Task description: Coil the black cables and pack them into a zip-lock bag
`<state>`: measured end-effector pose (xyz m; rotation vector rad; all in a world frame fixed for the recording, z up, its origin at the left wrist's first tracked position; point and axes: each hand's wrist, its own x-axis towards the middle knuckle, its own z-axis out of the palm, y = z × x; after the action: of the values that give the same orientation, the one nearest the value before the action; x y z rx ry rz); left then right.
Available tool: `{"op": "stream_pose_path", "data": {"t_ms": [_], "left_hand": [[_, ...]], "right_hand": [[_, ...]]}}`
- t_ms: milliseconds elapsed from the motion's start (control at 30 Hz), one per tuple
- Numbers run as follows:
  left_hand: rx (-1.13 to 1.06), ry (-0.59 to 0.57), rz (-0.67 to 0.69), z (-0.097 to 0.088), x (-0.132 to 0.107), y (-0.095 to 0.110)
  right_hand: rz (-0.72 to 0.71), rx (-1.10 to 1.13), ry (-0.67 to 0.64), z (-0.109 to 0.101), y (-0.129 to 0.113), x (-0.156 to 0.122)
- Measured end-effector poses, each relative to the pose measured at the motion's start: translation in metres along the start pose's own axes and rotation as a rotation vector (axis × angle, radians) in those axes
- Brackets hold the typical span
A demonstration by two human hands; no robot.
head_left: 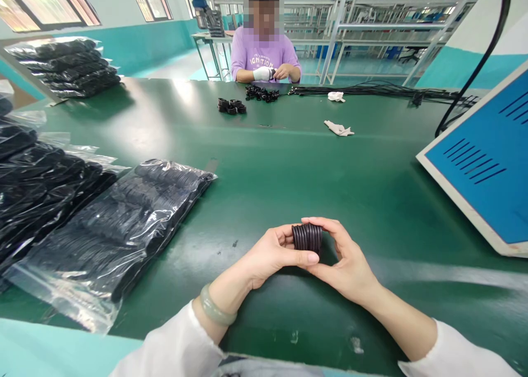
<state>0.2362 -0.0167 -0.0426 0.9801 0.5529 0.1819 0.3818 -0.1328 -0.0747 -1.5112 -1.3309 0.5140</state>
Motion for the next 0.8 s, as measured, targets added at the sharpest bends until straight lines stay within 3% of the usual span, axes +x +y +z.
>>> {"op": "stream_pose_path", "data": {"t_ms": [800], "left_hand": [[-0.052, -0.072, -0.066, -0.0028, 0.0019, -0.0054]], "right_hand": [[0.084, 0.021, -0.045, -0.0015, -0.0005, -0.0024]]}}
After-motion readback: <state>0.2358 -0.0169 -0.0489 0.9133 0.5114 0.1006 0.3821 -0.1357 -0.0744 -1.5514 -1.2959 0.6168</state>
